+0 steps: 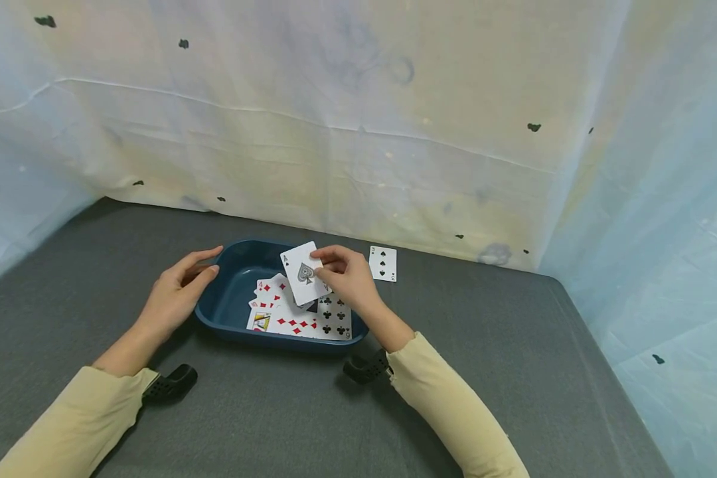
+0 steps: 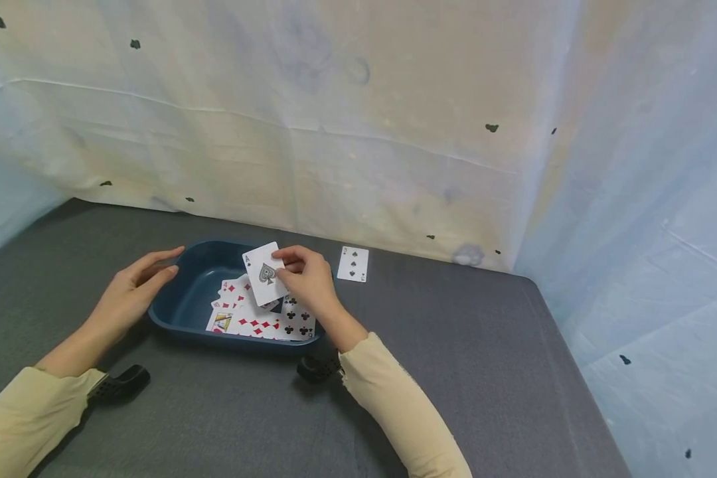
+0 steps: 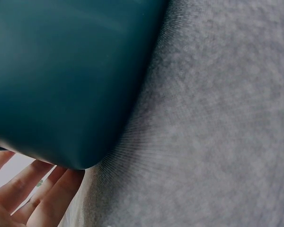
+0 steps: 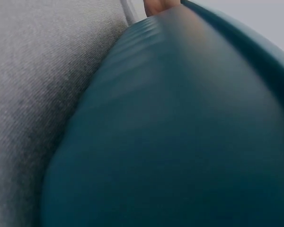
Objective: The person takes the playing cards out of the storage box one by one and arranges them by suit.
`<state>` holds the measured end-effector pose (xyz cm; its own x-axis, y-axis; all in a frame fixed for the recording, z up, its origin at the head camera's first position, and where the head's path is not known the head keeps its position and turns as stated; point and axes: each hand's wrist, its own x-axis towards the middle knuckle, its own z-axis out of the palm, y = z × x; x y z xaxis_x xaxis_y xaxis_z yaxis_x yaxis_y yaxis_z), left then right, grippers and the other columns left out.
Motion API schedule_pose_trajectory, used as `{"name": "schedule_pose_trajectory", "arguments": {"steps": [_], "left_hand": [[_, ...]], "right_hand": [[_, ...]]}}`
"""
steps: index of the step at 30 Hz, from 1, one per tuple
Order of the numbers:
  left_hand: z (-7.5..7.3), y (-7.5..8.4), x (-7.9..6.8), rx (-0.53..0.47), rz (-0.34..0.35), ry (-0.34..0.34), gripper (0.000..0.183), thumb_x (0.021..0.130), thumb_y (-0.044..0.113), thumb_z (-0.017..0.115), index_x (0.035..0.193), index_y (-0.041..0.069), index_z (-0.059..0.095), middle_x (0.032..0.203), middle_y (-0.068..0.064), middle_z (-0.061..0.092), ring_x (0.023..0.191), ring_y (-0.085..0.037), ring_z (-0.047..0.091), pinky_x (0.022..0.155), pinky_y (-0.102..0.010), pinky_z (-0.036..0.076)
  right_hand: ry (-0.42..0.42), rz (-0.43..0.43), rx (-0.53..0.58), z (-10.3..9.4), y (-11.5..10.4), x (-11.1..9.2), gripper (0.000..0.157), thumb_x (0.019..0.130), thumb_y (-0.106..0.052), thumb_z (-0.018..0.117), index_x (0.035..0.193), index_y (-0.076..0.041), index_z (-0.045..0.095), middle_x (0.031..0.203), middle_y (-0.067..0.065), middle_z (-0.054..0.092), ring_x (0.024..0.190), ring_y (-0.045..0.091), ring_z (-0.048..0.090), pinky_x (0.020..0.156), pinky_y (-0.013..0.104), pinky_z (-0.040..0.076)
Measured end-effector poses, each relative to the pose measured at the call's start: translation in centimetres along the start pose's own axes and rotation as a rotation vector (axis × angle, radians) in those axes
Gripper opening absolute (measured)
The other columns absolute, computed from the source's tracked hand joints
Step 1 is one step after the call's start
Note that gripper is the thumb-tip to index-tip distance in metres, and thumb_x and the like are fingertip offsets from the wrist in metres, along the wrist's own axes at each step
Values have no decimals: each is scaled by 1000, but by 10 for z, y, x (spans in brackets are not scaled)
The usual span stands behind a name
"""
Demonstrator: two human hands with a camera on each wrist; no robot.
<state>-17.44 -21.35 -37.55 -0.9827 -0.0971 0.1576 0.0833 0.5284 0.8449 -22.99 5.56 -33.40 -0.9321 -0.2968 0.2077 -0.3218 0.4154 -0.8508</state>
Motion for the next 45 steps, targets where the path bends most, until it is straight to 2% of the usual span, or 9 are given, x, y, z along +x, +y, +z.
{"name": "schedule_pose_trajectory", "arguments": {"steps": [6,12,20,24,29,36,45], "left_hand": [[0,0,0,-5,7,-1,51,103,39,40,148,16,38,140,-29,45,124,-46,45,92,-62,40],[0,-1,0,-4,13,4,51,103,39,40,148,16,38,139,-30,46,123,-46,45,91,-63,40],[-2,-1,-1,-10,31,6,50,103,37,40,148,15,38,137,-30,47,121,-46,46,90,-61,40],[-2,0,0,-2,22,-1,50,103,37,40,148,16,38,138,-31,46,121,-46,46,89,-61,40],[-1,1,0,1,12,-4,50,103,38,40,148,16,37,138,-31,45,121,-46,45,89,-61,40],[-1,1,0,5,2,-5,51,103,38,40,148,17,37,138,-31,46,120,-46,46,89,-60,41],[-1,1,0,0,4,-6,51,103,38,40,148,16,37,138,-31,46,121,-46,45,89,-61,40]], "right_hand": [[20,13,126,-7,0,-10,32,84,-1,69,116,-2,67,105,16,65,89,20,66,67,19,48],[50,32,210,-18,2,-17,36,84,-1,69,120,-4,65,103,14,63,83,11,64,67,20,48],[158,102,329,-36,12,-21,37,83,-2,69,119,-4,65,106,10,60,76,8,61,68,25,50],[241,128,325,-47,19,-22,38,83,-4,69,121,-6,65,112,11,59,78,9,60,67,25,50],[316,151,300,-63,27,-25,37,84,-5,68,121,-6,64,111,10,59,81,12,59,67,27,50],[349,176,331,-77,40,-31,35,85,1,66,119,-3,64,102,7,60,75,7,61,66,30,50],[397,190,260,-87,60,-40,35,84,0,67,119,-3,64,99,8,61,70,5,59,63,26,48]]}}
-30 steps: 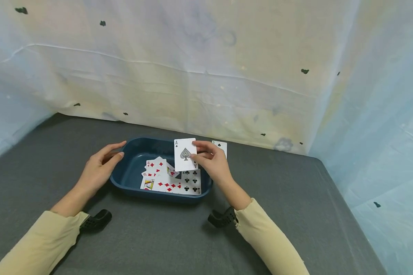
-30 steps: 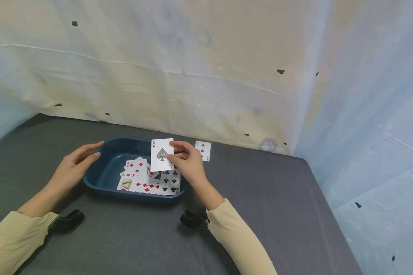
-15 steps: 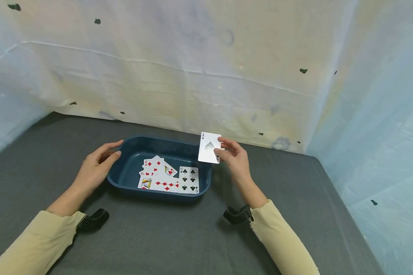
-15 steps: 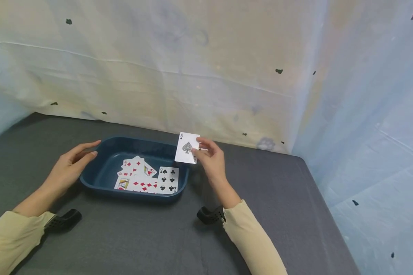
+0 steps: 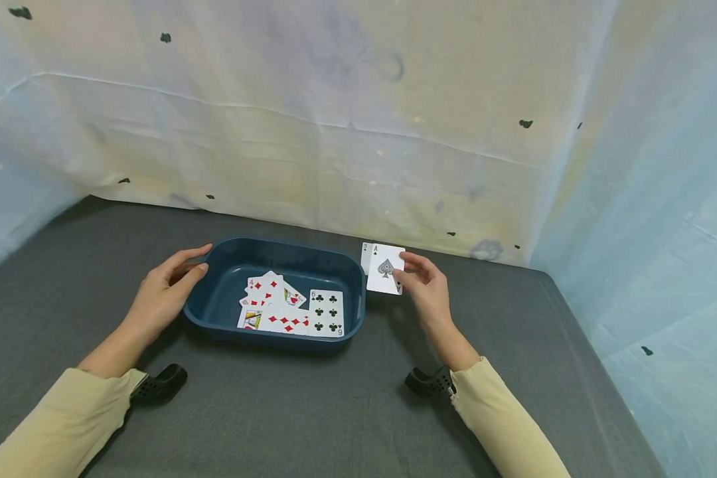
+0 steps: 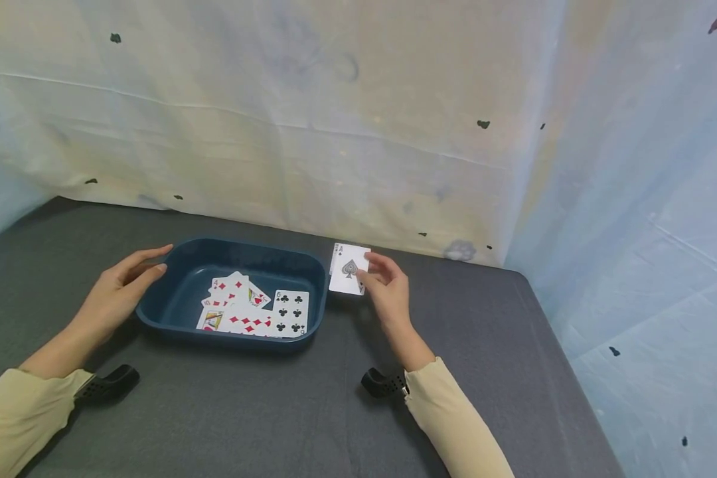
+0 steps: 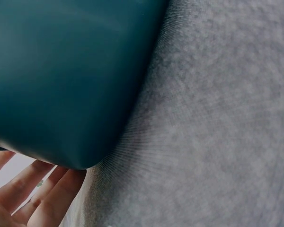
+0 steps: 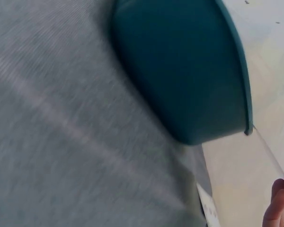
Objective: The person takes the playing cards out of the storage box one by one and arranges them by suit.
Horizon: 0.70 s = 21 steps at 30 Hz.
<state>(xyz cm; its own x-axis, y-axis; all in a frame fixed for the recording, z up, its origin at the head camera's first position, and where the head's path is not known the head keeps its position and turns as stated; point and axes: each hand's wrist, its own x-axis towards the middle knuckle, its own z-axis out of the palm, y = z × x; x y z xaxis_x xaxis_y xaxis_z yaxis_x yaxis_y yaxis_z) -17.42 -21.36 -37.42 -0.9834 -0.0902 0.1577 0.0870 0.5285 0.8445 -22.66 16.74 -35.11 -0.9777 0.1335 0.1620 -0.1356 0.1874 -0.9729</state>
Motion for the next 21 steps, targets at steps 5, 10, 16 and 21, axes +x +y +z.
{"name": "schedule_pose_trajectory", "arguments": {"steps": [5,10,16,21], "left_hand": [[0,0,0,6,3,7,50,103,38,39,148,15,38,137,-31,46,120,-46,45,88,-60,40],[0,-1,0,6,1,0,50,103,38,39,148,16,37,137,-31,46,120,-46,45,88,-60,41],[0,-2,1,1,0,-4,51,103,38,39,148,17,37,138,-31,46,120,-46,46,88,-60,41],[0,-2,1,-1,-4,-3,51,103,39,39,149,17,37,138,-31,45,121,-47,45,89,-61,40]], "right_hand": [[-26,53,-72,-5,11,0,37,83,-2,68,120,-3,64,105,11,62,72,4,58,64,25,49],[-74,99,-148,-5,20,-2,37,84,-4,70,120,-4,63,107,14,62,73,4,58,64,23,49],[-127,98,-167,-3,27,-5,36,82,-1,71,117,1,63,93,10,63,67,4,58,61,20,49],[-181,81,-252,-2,29,-7,35,81,0,71,115,4,65,89,10,64,63,4,58,59,21,48]]}}
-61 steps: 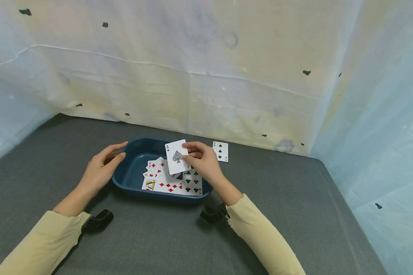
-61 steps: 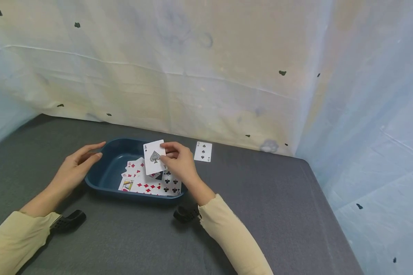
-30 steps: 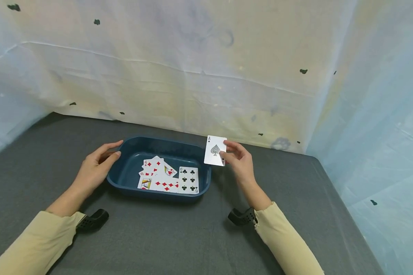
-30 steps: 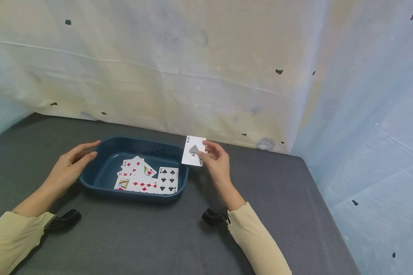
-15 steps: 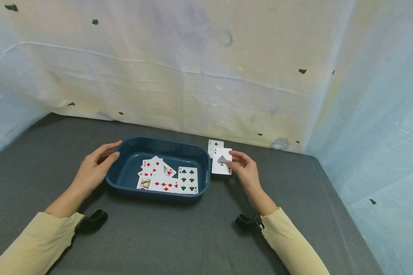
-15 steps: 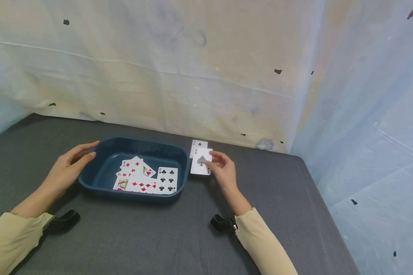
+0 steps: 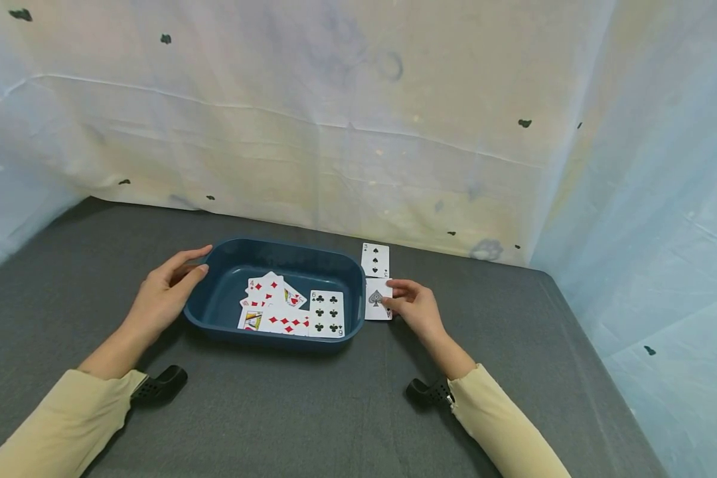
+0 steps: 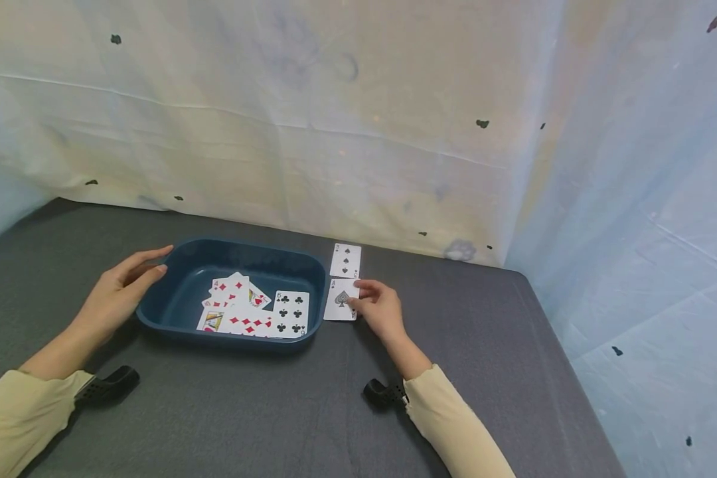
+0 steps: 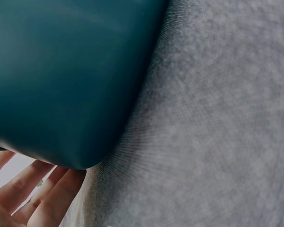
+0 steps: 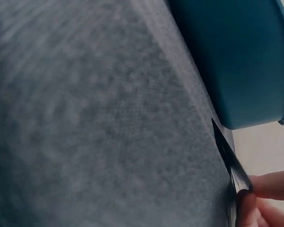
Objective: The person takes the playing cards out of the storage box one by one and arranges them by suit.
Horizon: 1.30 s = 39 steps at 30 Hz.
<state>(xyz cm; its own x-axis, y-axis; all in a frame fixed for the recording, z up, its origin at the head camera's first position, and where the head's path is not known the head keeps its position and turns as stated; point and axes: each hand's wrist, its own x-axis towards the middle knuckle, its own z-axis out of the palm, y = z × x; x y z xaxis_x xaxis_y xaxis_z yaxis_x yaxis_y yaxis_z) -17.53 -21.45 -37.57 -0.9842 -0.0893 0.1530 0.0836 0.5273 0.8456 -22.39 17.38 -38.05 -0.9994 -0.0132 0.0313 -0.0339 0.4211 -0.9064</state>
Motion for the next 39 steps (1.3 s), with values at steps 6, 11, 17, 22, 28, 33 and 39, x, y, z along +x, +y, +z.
{"name": "schedule_pose_trajectory", "arguments": {"steps": [6,11,17,22,28,33,39], "left_hand": [[1,1,0,-2,-2,0,51,103,39,39,149,17,37,139,-31,45,122,-47,44,90,-62,40],[1,0,0,-2,-7,-2,51,103,39,39,149,17,37,139,-31,45,122,-47,44,90,-62,39],[0,0,0,-7,-8,-7,51,103,39,40,149,18,36,139,-31,44,123,-48,44,90,-63,39],[-1,1,0,-10,-9,-10,51,103,40,39,149,18,36,140,-31,43,123,-48,43,91,-65,38],[-1,2,-2,-6,7,0,51,103,38,40,149,16,37,137,-32,46,121,-47,45,89,-61,39],[-1,0,-2,-11,15,-2,51,103,38,40,148,15,37,137,-31,47,121,-46,46,89,-61,40],[0,1,-1,-5,13,1,51,103,39,39,149,17,37,138,-31,46,122,-47,45,89,-62,40]], "right_hand": [[-52,-48,-289,-4,-2,0,33,81,-10,75,112,-5,71,89,7,63,67,7,59,57,22,43],[-136,-177,-464,-7,-5,3,32,85,-13,72,115,-5,70,90,11,59,76,17,61,62,27,45],[-179,-310,-531,-10,-6,6,29,84,-8,72,112,-2,70,92,18,57,82,24,52,71,32,40],[-218,-304,-521,-11,-5,7,30,86,-8,70,115,-3,69,93,17,56,82,22,44,71,30,35],[-275,-318,-492,-13,-5,9,31,87,-6,68,118,-1,68,87,18,50,57,12,39,55,23,33],[-213,-244,-432,-12,-11,9,32,87,-9,70,119,-6,68,89,17,55,57,12,47,53,24,38],[-66,-154,-345,-8,-35,9,34,89,-16,69,123,-11,66,117,16,59,93,26,65,73,36,53]]}}
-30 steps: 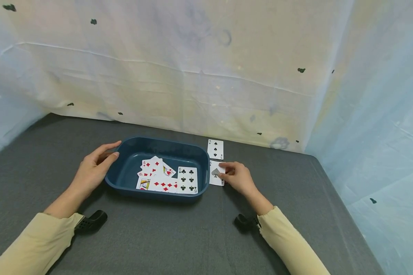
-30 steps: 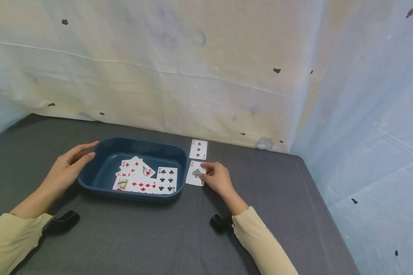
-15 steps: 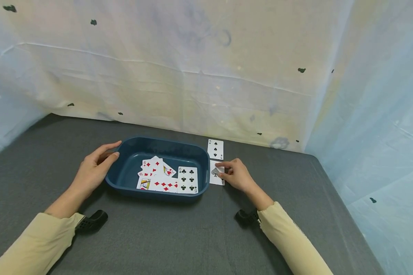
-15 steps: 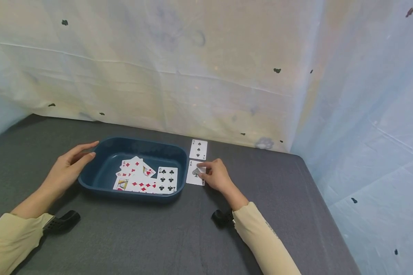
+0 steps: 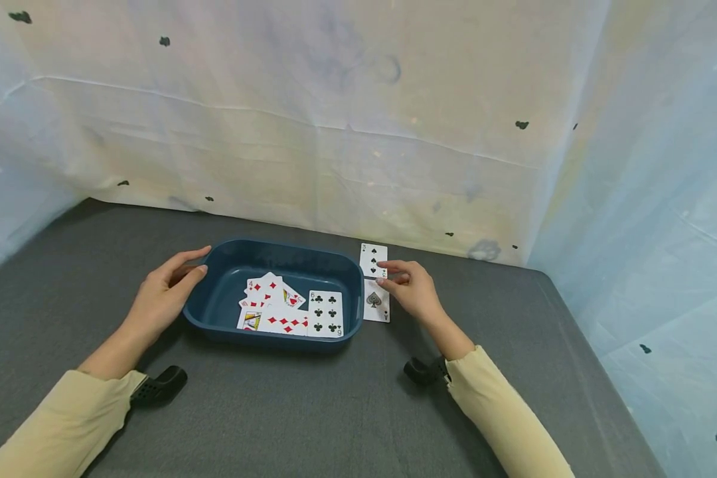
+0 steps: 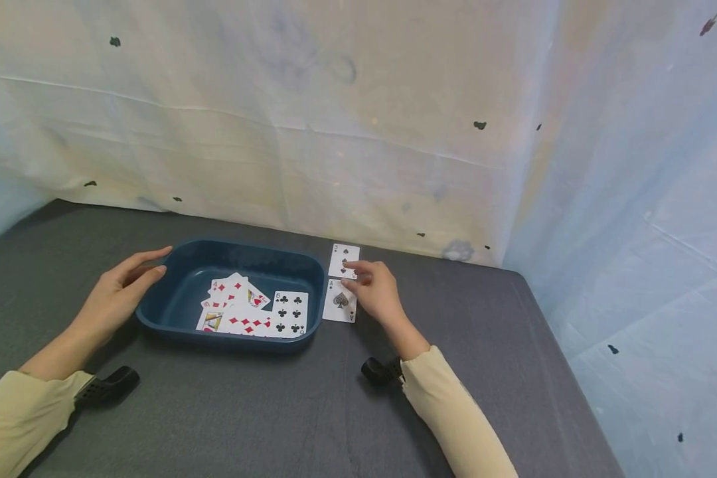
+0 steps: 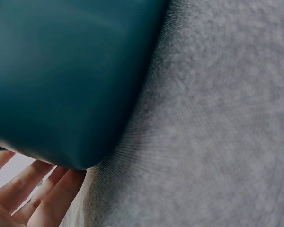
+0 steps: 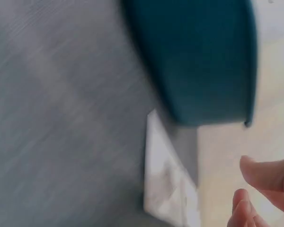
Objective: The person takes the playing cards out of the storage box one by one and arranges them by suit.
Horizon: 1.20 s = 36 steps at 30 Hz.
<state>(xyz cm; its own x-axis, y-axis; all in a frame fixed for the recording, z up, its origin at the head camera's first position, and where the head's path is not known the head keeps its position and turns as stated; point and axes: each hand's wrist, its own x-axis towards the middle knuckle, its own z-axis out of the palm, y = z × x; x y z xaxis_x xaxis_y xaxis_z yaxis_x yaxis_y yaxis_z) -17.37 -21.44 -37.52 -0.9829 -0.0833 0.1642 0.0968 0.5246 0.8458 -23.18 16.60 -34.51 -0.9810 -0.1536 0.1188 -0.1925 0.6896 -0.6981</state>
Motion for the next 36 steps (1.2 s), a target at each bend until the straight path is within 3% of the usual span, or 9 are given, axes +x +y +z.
{"name": "schedule_pose_trajectory", "arguments": {"steps": [9,17,24,30,36], "left_hand": [[-1,1,0,-1,-6,-7,51,103,39,39,149,17,36,138,-32,46,121,-47,45,89,-61,40],[0,1,0,-3,-7,-3,51,103,39,39,149,16,37,137,-31,46,121,-47,46,90,-61,40],[1,0,0,1,0,7,51,103,39,40,148,16,38,137,-31,47,121,-47,46,90,-62,40],[1,0,-1,9,-6,9,51,103,40,40,148,16,38,137,-31,47,122,-47,46,91,-63,40],[0,1,0,4,-15,3,52,102,41,39,148,17,37,139,-30,46,122,-47,45,92,-63,40]], "right_hand": [[63,-38,232,4,-38,3,30,89,-15,69,118,-8,67,109,15,64,91,29,63,71,28,49],[24,-68,300,20,-58,10,30,88,-17,70,117,-8,67,110,11,65,95,24,64,80,34,53],[-84,-36,303,39,-71,13,31,88,-17,71,117,-7,67,103,9,64,83,18,64,76,33,53],[-156,-33,256,51,-78,12,33,87,-20,72,116,-6,67,108,10,66,94,20,65,78,30,53],[-278,-32,164,55,-83,11,39,87,-21,72,122,-7,64,122,13,63,111,25,59,90,36,50]]}}
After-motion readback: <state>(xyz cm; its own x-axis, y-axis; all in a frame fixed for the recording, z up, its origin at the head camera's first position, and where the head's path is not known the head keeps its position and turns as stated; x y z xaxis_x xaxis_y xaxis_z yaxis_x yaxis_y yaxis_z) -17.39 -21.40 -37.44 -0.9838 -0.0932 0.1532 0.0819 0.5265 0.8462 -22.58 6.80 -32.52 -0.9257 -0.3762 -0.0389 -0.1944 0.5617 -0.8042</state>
